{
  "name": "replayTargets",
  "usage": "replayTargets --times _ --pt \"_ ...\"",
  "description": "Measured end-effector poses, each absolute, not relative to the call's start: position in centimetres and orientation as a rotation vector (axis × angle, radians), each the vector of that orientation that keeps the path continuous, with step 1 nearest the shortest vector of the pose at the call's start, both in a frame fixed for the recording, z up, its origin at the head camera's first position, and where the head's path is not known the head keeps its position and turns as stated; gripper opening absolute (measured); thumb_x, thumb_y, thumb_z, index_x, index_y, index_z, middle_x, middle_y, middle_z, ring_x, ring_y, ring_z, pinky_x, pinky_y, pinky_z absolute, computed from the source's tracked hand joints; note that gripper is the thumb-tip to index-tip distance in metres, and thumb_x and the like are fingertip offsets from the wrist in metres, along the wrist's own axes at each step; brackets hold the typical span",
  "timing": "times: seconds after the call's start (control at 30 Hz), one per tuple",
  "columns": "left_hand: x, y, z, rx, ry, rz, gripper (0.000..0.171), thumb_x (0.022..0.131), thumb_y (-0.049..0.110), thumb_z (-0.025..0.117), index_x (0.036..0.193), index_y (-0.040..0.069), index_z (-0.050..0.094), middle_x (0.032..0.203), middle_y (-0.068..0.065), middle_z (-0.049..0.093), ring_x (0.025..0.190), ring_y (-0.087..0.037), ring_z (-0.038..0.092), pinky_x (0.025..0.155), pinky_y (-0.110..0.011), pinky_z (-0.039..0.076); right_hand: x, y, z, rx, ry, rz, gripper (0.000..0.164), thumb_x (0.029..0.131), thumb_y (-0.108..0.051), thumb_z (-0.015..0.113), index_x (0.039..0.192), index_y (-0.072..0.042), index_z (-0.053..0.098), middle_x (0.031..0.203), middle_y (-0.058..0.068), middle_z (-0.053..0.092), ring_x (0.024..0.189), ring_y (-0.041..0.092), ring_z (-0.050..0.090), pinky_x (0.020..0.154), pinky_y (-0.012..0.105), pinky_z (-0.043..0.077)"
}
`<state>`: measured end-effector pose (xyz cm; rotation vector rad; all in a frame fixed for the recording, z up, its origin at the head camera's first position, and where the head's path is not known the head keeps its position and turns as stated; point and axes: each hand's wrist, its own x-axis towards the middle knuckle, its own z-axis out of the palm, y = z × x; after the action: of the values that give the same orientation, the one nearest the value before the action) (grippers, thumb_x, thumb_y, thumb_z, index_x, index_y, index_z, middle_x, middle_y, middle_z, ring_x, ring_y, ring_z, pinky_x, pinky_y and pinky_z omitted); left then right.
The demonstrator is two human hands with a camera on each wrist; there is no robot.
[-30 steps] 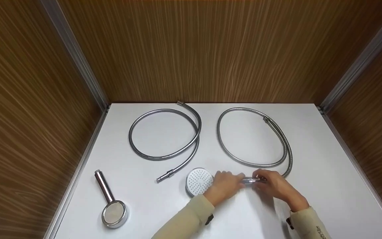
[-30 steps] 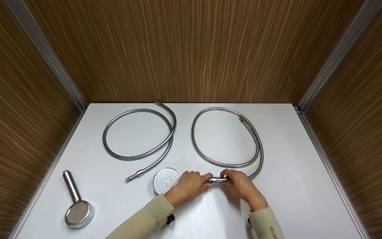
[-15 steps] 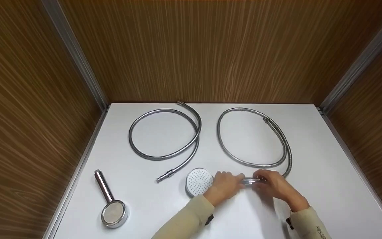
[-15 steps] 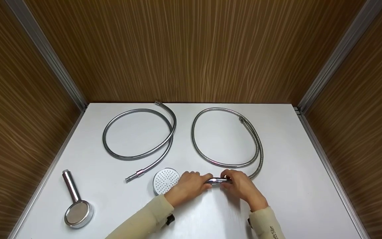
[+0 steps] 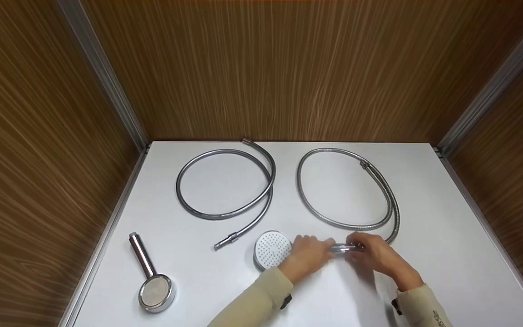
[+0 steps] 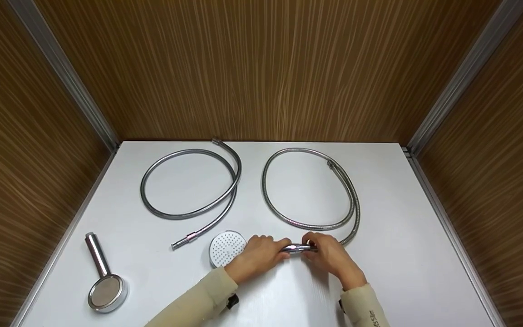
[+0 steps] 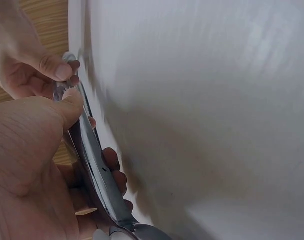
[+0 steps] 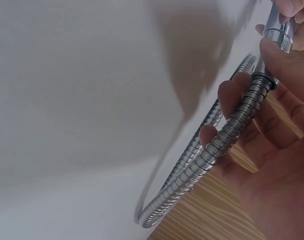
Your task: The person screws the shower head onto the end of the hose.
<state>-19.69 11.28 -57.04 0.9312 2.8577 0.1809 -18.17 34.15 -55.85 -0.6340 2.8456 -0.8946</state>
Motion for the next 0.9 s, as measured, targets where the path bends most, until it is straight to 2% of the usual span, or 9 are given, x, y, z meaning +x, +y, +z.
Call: replayTargets --times 0.33,0.9 --pt "-19.6 11.22 -56.94 0.923 2.835 0.233 0.024 0.106 0.053 0.055 0.115 0.032 0.061 0.076 -0.001 0.068 0.063 -0.018 0.054 0.068 -0.032 0.045 -18.22 34.05 -56.04 -0.642 2.855 -0.885 0.027 0.084 0.0 0.082 0.102 -0.014 0.068 0.089 0.001 0.075 0.077 0.007 0.065 0.07 0.028 0.055" --pt "-19.61 11.14 -57.62 0.936 2.832 0.259 0.024 0.105 0.053 0.056 0.113 0.031 0.06 0.073 0.0 0.064 0.061 -0.018 0.05 0.065 -0.032 0.043 -17.99 33.76 -56.03 -0.588 2.834 -0.912 0.026 0.086 0.0 0.082 0.099 -0.017 0.067 0.091 -0.004 0.071 0.082 0.006 0.062 0.072 0.027 0.053"
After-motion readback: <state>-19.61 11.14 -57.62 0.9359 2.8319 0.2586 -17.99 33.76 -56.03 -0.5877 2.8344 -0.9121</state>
